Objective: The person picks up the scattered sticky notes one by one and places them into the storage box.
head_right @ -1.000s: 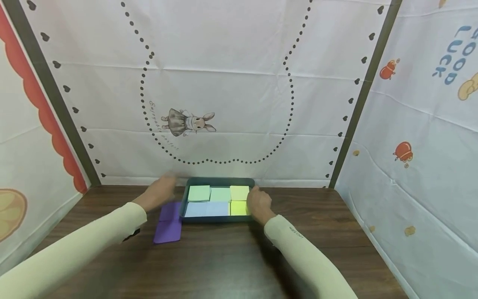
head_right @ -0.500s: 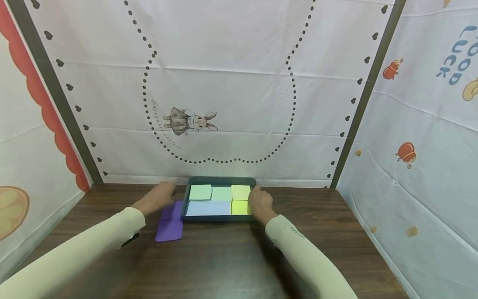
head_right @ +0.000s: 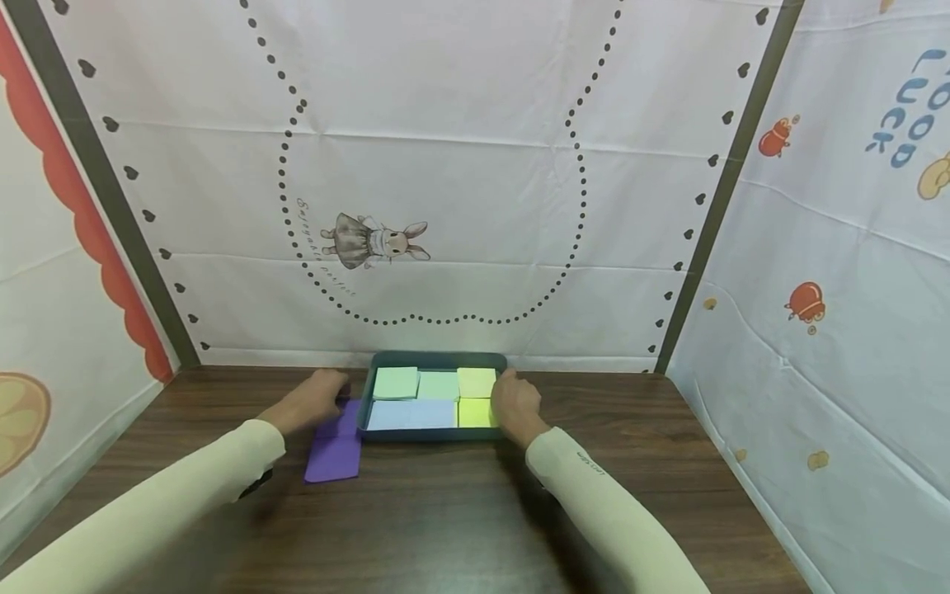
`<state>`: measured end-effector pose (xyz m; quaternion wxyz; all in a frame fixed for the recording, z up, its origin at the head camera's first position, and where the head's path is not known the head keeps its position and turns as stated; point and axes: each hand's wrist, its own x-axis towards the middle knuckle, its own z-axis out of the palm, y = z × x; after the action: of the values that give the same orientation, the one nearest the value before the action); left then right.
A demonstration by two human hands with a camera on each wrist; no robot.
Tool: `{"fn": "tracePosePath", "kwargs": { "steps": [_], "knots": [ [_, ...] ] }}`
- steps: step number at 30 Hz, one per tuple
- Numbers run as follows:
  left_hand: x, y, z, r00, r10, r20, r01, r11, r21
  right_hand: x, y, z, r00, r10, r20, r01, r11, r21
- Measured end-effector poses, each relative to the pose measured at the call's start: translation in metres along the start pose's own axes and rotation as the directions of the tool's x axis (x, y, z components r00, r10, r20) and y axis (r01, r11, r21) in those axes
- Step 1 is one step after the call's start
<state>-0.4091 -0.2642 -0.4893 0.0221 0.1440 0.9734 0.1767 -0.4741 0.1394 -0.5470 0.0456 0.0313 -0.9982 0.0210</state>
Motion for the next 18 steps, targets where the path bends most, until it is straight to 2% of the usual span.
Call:
{"fn": "tracePosePath", "kwargs": {
  "steps": [3,6,10,15,18],
  "knots": [
    [0.006,-0.006,0.005,1.0,0.008,-0.01,-0.008,1.0,0.015,-0.001,0.0,-0.002,1.0,0.001,-0.003,-0.001,1.0,0.005],
    [0.007,-0.005,0.006,1.0,0.015,-0.01,-0.015,0.999,0.03,-0.003,0.001,-0.004,1.0,0.009,-0.012,-0.009,1.0,0.025],
    [-0.006,0.015,-0.01,1.0,0.028,0.012,-0.029,0.999,0.042,-0.004,0.0,-0.005,0.999,0.0,-0.032,0.001,1.0,0.018],
    [-0.026,0.047,-0.033,0.999,-0.009,0.037,0.009,1.0,0.0,-0.012,-0.004,-0.01,0.998,-0.024,-0.065,0.023,1.0,-0.013],
    [-0.031,0.053,-0.037,0.999,-0.021,0.035,0.021,1.0,-0.008,-0.018,-0.006,-0.014,0.997,-0.025,-0.068,0.024,1.0,-0.006]
  ]
}}
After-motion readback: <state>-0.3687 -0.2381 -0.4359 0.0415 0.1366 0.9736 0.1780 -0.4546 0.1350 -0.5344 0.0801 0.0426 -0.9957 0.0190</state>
